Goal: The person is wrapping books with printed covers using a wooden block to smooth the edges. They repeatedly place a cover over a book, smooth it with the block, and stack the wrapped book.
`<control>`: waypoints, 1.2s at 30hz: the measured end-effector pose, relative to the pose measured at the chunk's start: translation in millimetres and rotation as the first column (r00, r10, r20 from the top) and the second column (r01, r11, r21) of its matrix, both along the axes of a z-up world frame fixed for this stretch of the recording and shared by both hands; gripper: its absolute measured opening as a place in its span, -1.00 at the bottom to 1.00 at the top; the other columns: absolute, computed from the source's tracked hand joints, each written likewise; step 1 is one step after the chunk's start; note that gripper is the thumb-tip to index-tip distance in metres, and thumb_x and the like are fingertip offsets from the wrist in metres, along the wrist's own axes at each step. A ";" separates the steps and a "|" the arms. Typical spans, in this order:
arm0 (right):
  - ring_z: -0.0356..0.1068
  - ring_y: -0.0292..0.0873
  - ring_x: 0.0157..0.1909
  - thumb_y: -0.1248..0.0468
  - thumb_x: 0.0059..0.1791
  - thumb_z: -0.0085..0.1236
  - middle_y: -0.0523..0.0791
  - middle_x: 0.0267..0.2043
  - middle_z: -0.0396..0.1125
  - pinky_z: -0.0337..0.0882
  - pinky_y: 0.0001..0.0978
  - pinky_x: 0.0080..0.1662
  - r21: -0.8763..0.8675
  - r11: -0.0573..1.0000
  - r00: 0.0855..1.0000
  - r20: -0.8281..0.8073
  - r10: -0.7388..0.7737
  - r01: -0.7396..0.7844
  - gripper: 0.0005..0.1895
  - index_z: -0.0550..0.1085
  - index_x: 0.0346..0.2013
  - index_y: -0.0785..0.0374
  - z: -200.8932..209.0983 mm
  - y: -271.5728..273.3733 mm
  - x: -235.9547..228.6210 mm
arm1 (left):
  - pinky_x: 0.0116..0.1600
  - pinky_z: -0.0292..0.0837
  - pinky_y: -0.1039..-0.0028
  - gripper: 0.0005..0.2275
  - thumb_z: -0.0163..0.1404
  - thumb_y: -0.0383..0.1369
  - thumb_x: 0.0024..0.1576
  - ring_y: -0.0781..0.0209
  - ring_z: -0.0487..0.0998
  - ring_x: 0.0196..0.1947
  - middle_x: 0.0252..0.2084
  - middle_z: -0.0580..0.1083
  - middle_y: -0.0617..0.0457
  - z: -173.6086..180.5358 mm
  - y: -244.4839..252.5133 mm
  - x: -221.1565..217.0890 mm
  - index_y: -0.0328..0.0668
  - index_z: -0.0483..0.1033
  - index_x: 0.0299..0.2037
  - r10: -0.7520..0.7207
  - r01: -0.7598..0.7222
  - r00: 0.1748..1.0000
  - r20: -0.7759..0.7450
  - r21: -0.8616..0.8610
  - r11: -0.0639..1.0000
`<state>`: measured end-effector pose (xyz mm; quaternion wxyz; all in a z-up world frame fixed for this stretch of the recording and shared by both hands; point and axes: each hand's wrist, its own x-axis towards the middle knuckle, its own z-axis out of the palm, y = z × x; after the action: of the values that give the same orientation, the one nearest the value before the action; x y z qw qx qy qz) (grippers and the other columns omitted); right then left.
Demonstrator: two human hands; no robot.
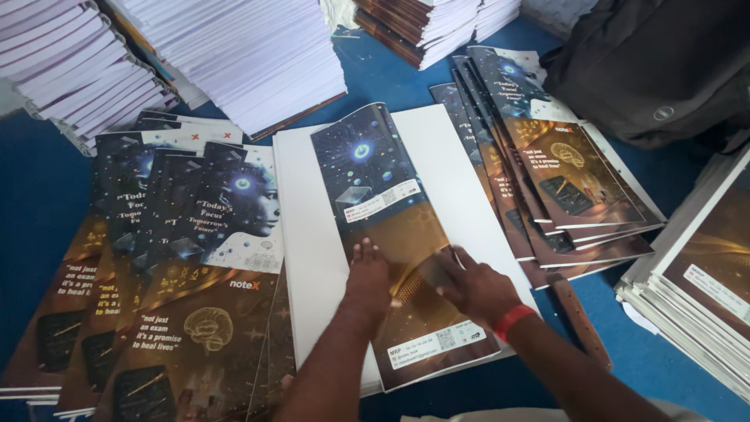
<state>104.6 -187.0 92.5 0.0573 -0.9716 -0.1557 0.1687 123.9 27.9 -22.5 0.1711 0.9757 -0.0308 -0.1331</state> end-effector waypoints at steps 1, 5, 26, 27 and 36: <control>0.51 0.11 0.04 -0.08 0.05 -0.01 -0.01 0.50 0.01 0.59 -0.07 0.00 -0.024 1.000 1.000 -0.023 -0.003 0.003 -0.27 0.04 0.48 -0.10 4.2 -4.5 -4.3 | 0.53 -0.05 0.10 0.18 0.49 -0.14 -0.25 -0.37 -0.18 0.55 0.54 -0.17 -0.40 9.2 1.0 -1.5 -0.50 -0.13 0.45 -0.014 0.014 0.999 -0.050 0.009 1.000; 0.46 0.10 0.15 -0.12 0.02 0.02 0.03 0.40 0.15 0.54 -0.09 0.09 0.004 1.000 0.999 -0.044 -0.002 0.002 -0.22 0.02 0.49 -0.14 -4.5 -26.0 -11.3 | 0.52 -0.04 0.09 0.30 0.54 -0.09 -0.37 -0.37 -0.20 0.55 0.55 -0.18 -0.38 20.9 1.1 -5.6 -0.27 -0.21 0.51 -0.009 0.009 0.999 -0.048 -0.004 1.000; 0.51 -0.06 0.17 0.20 0.04 0.20 -0.02 0.15 0.44 0.57 -0.22 0.16 -0.487 0.834 0.895 -0.202 -0.398 0.260 -0.37 0.25 0.39 -0.05 -45.0 -176.3 4.9 | 0.54 -0.03 0.14 0.33 0.54 -0.06 -0.43 -0.31 -0.13 0.56 0.56 -0.14 -0.32 7.7 -7.2 -0.6 -0.21 -0.18 0.51 0.018 -0.016 1.000 -0.014 0.131 0.991; 0.53 -0.07 0.15 0.17 0.02 0.23 -0.02 0.12 0.47 0.56 -0.21 0.15 -0.501 0.819 0.891 -0.183 -0.417 0.280 -0.42 0.32 0.33 0.00 -47.8 -176.8 5.2 | 0.53 -0.03 0.14 0.33 0.54 -0.06 -0.43 -0.31 -0.14 0.55 0.56 -0.14 -0.32 7.4 -7.5 -0.6 -0.21 -0.18 0.51 0.022 -0.021 1.000 -0.013 0.122 0.992; 0.49 0.00 0.16 0.13 0.01 0.23 0.01 0.15 0.46 0.53 -0.17 0.14 -0.525 0.807 0.892 -0.177 -0.415 0.271 -0.25 0.14 0.45 -0.03 -43.2 -171.5 -3.1 | 0.51 0.01 0.11 0.31 0.55 -0.10 -0.44 -0.32 -0.11 0.54 0.55 -0.13 -0.33 5.6 -7.9 -2.2 -0.20 -0.16 0.50 0.043 -0.044 0.999 0.017 0.089 0.995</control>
<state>101.5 -358.6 49.3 -0.1375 -0.9317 0.0819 0.3261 121.7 20.0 -16.8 0.1301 0.9838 -0.0050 -0.1230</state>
